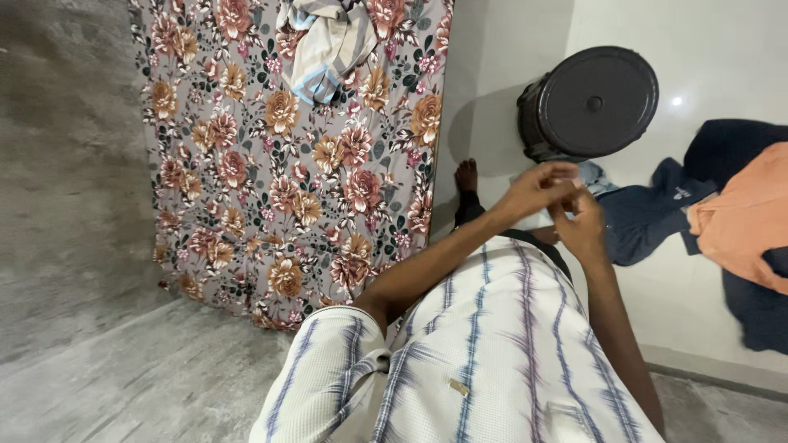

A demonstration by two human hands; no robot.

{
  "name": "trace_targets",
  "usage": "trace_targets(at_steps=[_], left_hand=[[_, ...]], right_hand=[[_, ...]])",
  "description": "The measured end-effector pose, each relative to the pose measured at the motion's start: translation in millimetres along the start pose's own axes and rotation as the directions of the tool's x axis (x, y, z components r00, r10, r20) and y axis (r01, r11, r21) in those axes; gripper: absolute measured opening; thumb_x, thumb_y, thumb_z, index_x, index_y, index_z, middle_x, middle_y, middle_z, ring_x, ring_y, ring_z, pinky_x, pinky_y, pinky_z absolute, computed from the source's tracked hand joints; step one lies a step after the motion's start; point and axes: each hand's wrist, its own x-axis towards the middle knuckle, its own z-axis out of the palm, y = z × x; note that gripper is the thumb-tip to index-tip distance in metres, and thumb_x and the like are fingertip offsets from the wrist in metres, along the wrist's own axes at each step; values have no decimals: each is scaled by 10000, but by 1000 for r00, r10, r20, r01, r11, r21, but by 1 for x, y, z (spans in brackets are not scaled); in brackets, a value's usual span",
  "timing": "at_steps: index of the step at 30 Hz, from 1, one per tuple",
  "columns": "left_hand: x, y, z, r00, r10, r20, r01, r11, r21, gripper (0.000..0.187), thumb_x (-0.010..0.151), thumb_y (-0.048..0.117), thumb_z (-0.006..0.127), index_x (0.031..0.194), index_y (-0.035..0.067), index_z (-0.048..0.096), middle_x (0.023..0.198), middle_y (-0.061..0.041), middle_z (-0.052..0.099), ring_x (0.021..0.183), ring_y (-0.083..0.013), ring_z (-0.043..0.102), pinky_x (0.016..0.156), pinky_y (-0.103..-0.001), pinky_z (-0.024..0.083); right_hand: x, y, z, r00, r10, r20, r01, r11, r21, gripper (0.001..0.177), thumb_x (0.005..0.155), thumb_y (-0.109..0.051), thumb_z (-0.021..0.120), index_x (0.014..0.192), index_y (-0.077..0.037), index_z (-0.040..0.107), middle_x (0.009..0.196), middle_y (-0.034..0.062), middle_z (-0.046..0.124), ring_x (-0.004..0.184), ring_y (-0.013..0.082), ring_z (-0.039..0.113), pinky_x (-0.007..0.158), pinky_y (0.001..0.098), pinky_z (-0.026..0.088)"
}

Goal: The person folds items of clothing by hand, including jeans, a shirt, and a pillowcase, on a bed and then on the floor.

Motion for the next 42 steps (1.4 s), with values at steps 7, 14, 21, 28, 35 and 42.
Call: trace_targets(at_steps=[7,14,21,28,35,42], left_hand=[[-10,-15,26,994,0,109,-6,999,53,620,947,324,727,1450,20,530,1301,-149,643,1193,-275,651,977,-389,560],[-5,-34,26,957,-211,197,168,962,215,592,980,299,719,1470,19,543,1293,-190,707,1219,-263,672,1058,-364,510],[23,-85,27,927,-315,204,244,919,310,586,972,298,727,1457,29,538,1331,-132,660,1233,-216,640,1030,-341,513],[44,-153,20,842,-537,47,475,780,408,559,972,276,718,1463,47,576,1199,-141,702,1038,-171,653,880,-299,549],[73,-217,8,799,-600,47,571,781,255,545,1015,283,680,1491,58,539,1327,-130,638,1208,-182,628,966,-319,538],[62,-261,-19,571,-807,-153,813,531,238,573,996,334,643,1486,62,521,1387,-130,637,1303,-207,611,1043,-356,523]], right_hand=[[-28,50,-12,980,-23,-198,39,996,77,289,1035,-38,661,1321,-11,634,1207,126,698,1035,175,691,880,277,555],[-55,80,-9,862,337,-377,-223,923,314,325,1058,-149,678,1356,-30,625,1244,82,705,1025,118,679,860,254,549],[-73,162,11,706,549,-447,-261,789,556,406,1083,-228,679,1408,-7,575,1292,88,679,1063,123,657,914,246,534],[-72,284,52,508,775,-375,-282,561,778,433,1059,-235,698,1403,-10,563,1244,68,668,1032,122,671,877,257,562],[-59,490,104,590,642,-489,-472,766,437,537,1080,-314,773,1434,33,567,1285,159,657,1126,237,653,965,348,551],[-36,733,138,822,382,-423,-535,773,-341,598,933,-242,826,1381,10,521,1237,238,669,1167,377,661,968,442,562]])
